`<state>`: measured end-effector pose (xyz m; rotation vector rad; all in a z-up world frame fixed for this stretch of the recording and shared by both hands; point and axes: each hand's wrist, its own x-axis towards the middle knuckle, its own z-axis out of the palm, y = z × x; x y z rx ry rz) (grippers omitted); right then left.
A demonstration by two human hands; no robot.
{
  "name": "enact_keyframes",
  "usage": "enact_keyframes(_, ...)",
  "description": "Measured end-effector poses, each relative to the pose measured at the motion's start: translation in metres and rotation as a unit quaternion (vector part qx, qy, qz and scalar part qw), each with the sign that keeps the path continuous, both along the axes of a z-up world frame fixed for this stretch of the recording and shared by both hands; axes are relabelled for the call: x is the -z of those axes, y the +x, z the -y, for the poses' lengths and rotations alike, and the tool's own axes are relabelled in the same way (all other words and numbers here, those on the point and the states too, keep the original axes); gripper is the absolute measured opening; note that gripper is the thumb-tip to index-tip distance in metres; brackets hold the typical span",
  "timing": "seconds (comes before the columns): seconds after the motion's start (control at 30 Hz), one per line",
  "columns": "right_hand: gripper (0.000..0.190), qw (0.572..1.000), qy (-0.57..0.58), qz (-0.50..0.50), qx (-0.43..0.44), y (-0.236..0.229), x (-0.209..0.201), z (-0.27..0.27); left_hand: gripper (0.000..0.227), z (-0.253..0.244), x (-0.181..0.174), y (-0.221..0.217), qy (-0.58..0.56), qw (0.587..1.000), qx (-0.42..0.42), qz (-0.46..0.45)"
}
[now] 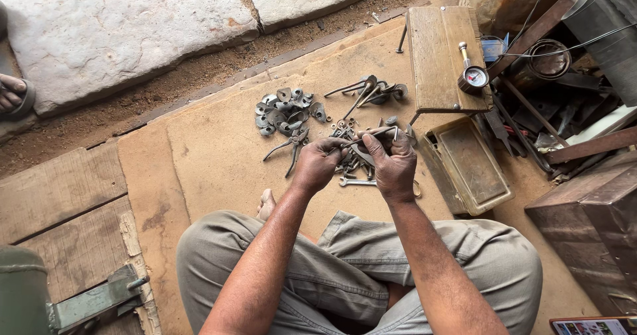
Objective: The person manipulates small metal mechanical components and fasteners by hand, using pliers and a wrench to assemble or disassemble a small metal assembly on a piece of cardboard.
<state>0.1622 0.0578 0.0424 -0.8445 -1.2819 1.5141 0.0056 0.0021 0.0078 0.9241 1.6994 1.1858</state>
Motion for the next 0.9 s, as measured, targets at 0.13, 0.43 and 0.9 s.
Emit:
enact_keyframes(0.13,0.012,1.000,-0.009,0.008,0.010,0.000,0.002,-0.001,0.019,0.001,-0.001,-0.001,0.012,0.999,0.005,-0.035)
enact_keyframes(0.43,0.011,1.000,-0.017,0.004,0.009,-0.001,0.006,-0.001,0.021,0.001,0.000,-0.001,0.012,0.999,0.003,-0.051)
enact_keyframes(0.9,0.008,0.997,0.045,0.068,0.008,0.006,0.017,-0.009,0.022,0.004,-0.002,0.000,0.019,0.984,0.024,-0.174)
